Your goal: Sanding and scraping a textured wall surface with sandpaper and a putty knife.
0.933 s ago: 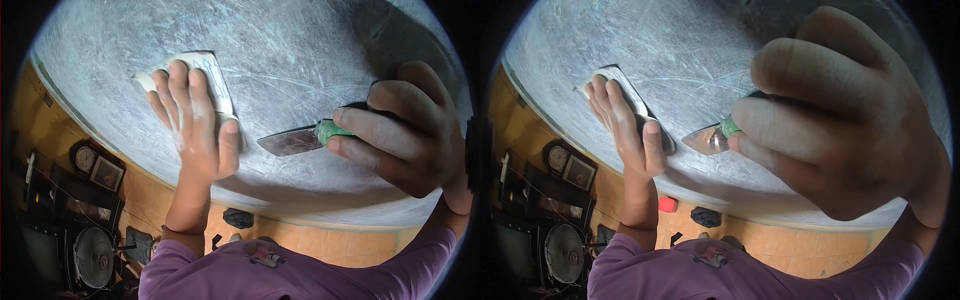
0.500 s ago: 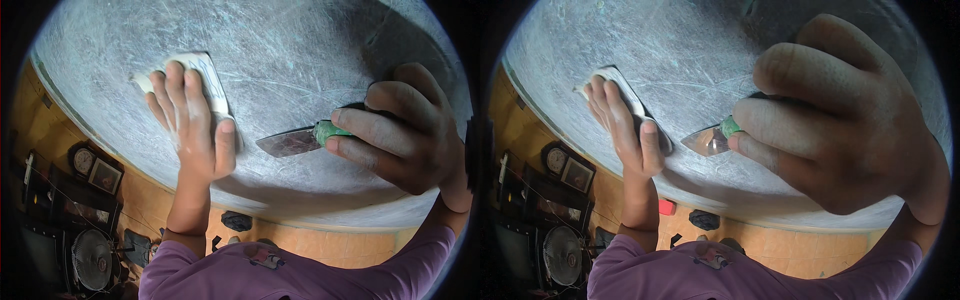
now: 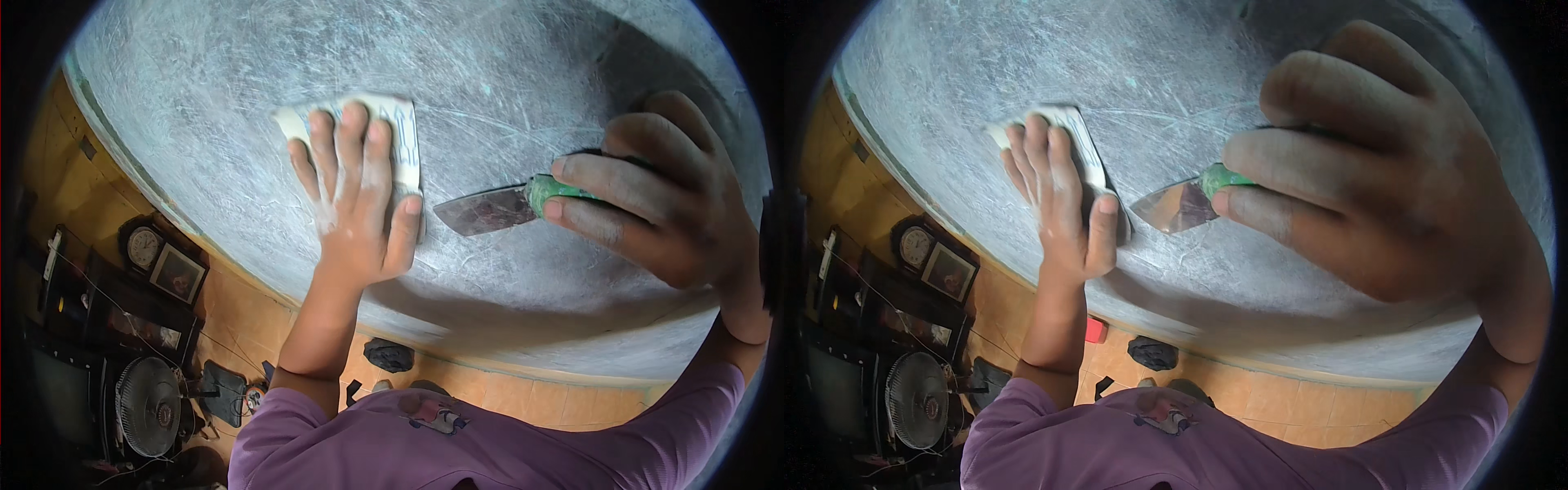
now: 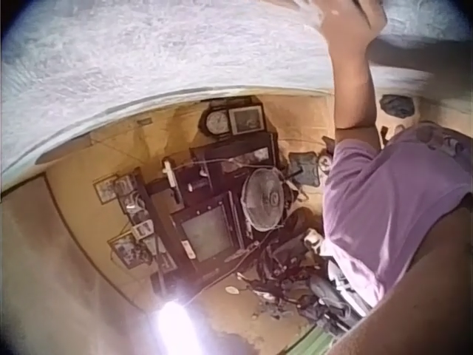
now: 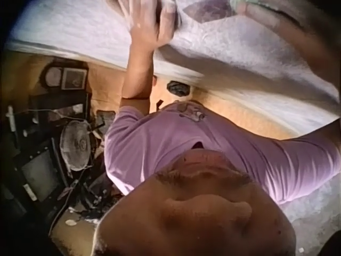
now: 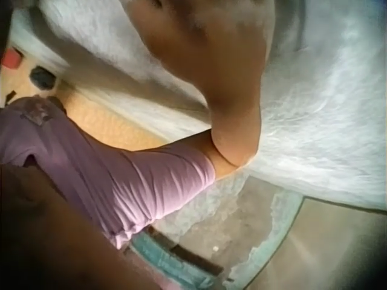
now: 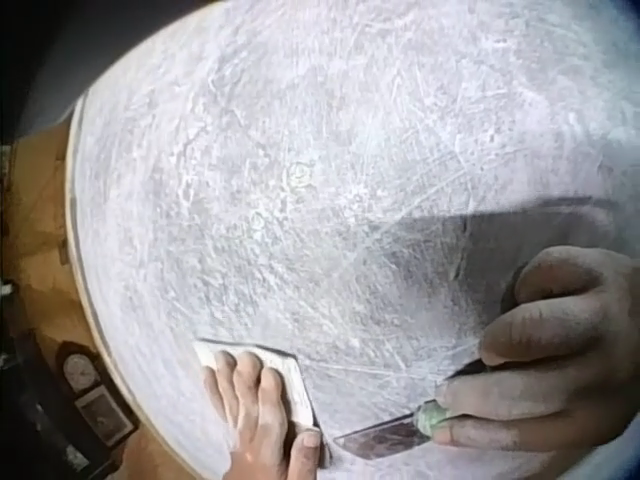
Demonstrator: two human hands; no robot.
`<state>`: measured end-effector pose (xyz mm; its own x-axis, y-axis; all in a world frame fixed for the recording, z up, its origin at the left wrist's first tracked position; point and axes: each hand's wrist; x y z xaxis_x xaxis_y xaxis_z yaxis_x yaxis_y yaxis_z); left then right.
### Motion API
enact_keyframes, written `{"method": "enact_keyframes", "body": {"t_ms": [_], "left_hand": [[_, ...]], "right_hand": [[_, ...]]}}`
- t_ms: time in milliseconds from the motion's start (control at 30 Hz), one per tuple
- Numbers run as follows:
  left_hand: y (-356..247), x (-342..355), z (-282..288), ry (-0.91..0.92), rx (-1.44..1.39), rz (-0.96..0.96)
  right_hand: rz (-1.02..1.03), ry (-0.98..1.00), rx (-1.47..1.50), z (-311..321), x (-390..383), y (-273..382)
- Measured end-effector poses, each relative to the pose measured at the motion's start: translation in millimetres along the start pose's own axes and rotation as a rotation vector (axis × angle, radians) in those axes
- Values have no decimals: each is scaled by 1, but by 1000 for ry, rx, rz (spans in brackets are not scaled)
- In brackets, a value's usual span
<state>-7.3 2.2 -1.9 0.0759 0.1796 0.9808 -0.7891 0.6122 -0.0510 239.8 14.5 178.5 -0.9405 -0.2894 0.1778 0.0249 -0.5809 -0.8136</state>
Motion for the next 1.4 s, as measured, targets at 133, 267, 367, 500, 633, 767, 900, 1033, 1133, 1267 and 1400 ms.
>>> {"method": "enact_keyframes", "body": {"t_ms": [133,267,367,500,633,767,900,1033,1133,1267,1400], "left_hand": [[2,-8,-2,24,-26,-9],[9,23,1,-71,3,-71],[4,19,-2,-70,-4,-33],[-2,-13,-6,-1,0,2],[4,1,1,-22,-5,-34],[5,7,0,-29,-12,-32],[4,-18,-5,-32,-12,-25],[6,1,1,-41,6,-31],[6,10,-4,-55,5,-23],[6,-10,-5,-41,-9,-13],[7,-21,-3,-22,-30,-37]], "right_hand": [[5,26,-5,5,1,0],[13,51,-5,9,14,0],[15,79,-18,13,21,-1],[22,95,-25,15,22,-2],[-4,64,-43,13,21,3],[81,-109,-79,0,17,-5],[34,-41,-66,5,20,1],[24,36,-30,7,21,-2],[12,20,-27,5,16,0],[98,-68,-99,1,16,-6],[85,-59,-74,1,14,-2]]}}
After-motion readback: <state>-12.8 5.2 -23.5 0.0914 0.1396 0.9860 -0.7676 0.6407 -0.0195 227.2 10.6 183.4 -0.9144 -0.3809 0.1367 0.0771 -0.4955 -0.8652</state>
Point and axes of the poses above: each hand's wrist, its own x-axis towards the middle knuckle, its own z-axis out of the back of the hand, y = z × x, and after that the axes turned 12 degrees about -x, right-handed
